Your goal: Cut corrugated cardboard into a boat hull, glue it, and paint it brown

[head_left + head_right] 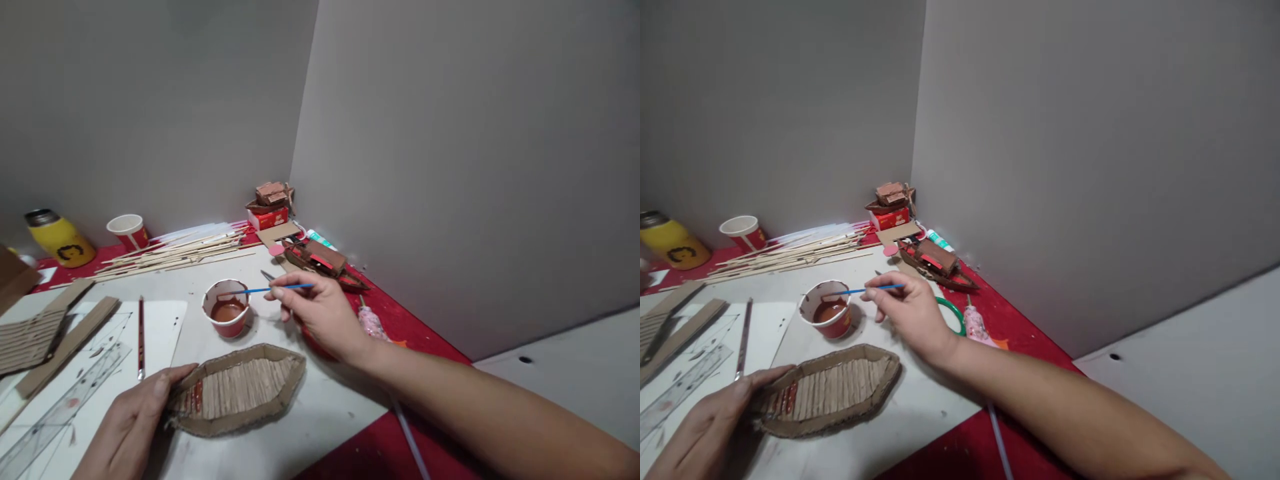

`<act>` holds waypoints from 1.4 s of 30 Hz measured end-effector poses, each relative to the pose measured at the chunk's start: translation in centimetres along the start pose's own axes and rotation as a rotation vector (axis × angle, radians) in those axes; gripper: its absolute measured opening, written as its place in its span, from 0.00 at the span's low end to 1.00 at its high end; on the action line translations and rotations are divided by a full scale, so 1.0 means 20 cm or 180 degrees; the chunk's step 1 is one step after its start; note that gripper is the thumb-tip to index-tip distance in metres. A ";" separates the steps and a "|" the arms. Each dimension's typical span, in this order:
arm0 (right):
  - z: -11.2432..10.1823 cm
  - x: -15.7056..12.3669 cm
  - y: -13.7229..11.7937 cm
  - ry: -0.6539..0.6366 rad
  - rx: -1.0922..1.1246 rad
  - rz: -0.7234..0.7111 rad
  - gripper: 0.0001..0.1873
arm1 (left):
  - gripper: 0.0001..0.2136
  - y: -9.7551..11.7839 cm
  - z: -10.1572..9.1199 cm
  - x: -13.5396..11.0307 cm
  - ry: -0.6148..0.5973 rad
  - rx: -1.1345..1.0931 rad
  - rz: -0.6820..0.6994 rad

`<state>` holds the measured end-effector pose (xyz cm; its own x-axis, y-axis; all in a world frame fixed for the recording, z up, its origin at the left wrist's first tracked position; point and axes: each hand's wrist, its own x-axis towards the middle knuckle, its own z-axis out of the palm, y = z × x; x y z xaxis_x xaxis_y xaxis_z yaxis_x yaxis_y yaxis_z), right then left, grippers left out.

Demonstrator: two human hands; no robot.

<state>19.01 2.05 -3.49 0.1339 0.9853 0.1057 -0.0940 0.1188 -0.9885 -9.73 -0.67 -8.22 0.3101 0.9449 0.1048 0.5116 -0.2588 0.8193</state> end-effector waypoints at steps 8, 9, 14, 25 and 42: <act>-0.05 0.00 0.02 0.0321 0.0718 0.0468 0.16 | 0.22 0.14 0.02 0.00 -0.0173 -0.0520 -0.0329; -0.06 0.00 0.02 0.0329 0.0795 0.0511 0.15 | 0.22 0.14 0.02 0.01 -0.0185 -0.0533 -0.0310; -0.10 -0.07 -0.01 0.0250 0.0849 0.0542 0.11 | 0.22 0.13 0.02 0.01 -0.0255 -0.0590 -0.0230; -0.05 -0.27 0.00 -0.0255 -0.0058 0.0314 0.08 | 0.21 0.10 0.02 0.01 -0.0361 -0.0616 -0.0106; 0.08 -0.32 -0.01 -0.0437 -0.1203 -0.0871 0.05 | 0.21 0.08 0.03 0.01 -0.0443 -0.1015 -0.0259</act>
<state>16.59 -4.02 -3.80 -0.0300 0.9343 0.3553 0.2948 0.3480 -0.8900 -8.36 -1.05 -7.14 0.3958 0.9179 -0.0279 0.2702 -0.0874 0.9588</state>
